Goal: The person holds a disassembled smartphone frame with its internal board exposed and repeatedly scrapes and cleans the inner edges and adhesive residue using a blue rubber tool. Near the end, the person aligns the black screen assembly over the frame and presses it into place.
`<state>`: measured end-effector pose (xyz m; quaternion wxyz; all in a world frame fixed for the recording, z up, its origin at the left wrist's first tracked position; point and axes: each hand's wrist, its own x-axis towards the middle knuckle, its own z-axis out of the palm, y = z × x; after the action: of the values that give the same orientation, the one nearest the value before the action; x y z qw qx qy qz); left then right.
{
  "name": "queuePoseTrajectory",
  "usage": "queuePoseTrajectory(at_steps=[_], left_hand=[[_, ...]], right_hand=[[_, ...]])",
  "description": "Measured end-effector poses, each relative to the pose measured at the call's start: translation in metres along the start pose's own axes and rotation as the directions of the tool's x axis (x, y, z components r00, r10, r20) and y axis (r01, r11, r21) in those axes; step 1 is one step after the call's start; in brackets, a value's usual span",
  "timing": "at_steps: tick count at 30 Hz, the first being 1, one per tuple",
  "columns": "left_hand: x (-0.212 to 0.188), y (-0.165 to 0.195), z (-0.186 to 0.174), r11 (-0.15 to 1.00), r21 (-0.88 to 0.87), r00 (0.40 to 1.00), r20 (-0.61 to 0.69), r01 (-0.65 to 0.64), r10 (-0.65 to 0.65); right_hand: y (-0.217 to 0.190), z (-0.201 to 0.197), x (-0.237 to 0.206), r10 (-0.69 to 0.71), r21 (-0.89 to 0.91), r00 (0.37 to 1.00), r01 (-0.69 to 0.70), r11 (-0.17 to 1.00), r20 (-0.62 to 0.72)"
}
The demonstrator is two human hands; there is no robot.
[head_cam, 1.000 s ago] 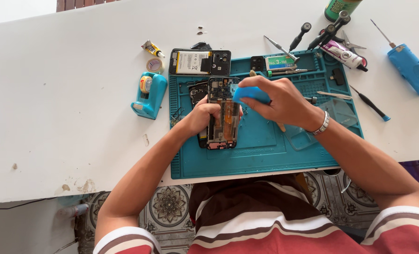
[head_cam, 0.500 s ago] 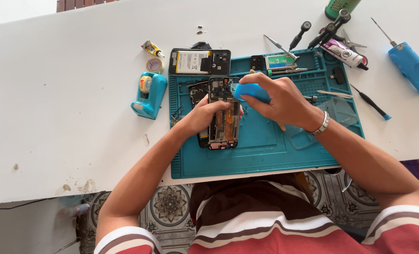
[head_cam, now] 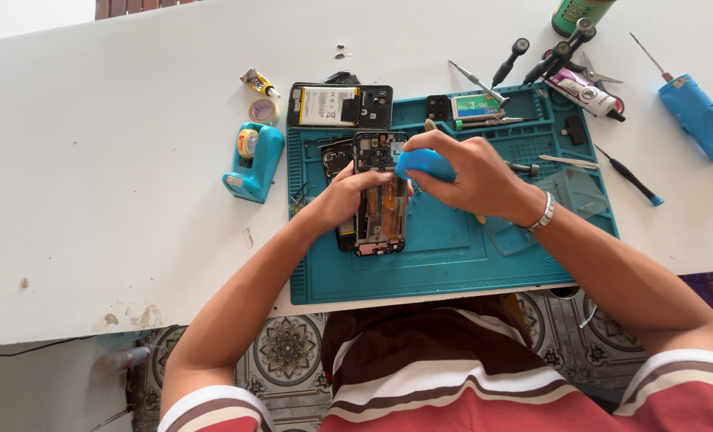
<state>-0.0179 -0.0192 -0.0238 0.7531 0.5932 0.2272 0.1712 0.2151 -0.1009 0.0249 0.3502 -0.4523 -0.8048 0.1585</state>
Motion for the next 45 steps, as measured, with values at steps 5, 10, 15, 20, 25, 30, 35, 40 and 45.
queuePoseTrajectory(at_steps=[5,10,15,20,25,30,35,40,45], left_hand=[[0.002,-0.006,-0.002,0.999,-0.033,0.999,0.038,-0.037,0.038],[0.004,-0.009,-0.004,0.986,0.168,0.997,-0.07,-0.006,0.018],[0.0,-0.002,-0.002,1.0,0.004,1.0,0.019,-0.007,0.007],[0.0,-0.004,-0.002,0.999,-0.04,1.0,0.022,-0.008,0.009],[0.004,-0.023,-0.014,0.999,0.04,0.999,0.04,-0.021,0.019],[0.009,-0.031,-0.019,0.969,0.218,0.992,-0.018,-0.121,0.128],[0.003,-0.014,-0.01,0.999,-0.012,0.998,0.049,-0.034,0.035],[0.002,-0.009,-0.005,0.999,-0.019,0.997,0.06,-0.043,0.044],[0.008,-0.024,-0.013,0.99,0.14,0.997,-0.071,-0.014,0.024]], right_hand=[[0.0,-0.005,0.001,-0.076,0.074,0.995,0.081,0.994,-0.062],[-0.004,-0.004,0.001,0.03,0.037,0.999,-0.031,0.999,0.043],[-0.004,-0.001,0.001,0.077,0.045,0.996,-0.079,0.996,0.037],[-0.001,-0.003,0.002,-0.033,0.113,0.999,0.035,0.993,-0.018],[-0.001,-0.002,0.003,-0.077,0.146,0.997,0.079,0.986,-0.02],[-0.003,0.002,0.003,0.052,0.105,0.998,-0.056,0.993,0.04],[-0.002,0.0,0.002,0.025,0.164,1.0,-0.025,0.986,0.005],[0.0,-0.002,0.002,-0.006,0.132,0.999,0.013,0.991,-0.05],[-0.001,0.001,0.002,-0.04,0.138,0.999,0.036,0.99,0.029]])
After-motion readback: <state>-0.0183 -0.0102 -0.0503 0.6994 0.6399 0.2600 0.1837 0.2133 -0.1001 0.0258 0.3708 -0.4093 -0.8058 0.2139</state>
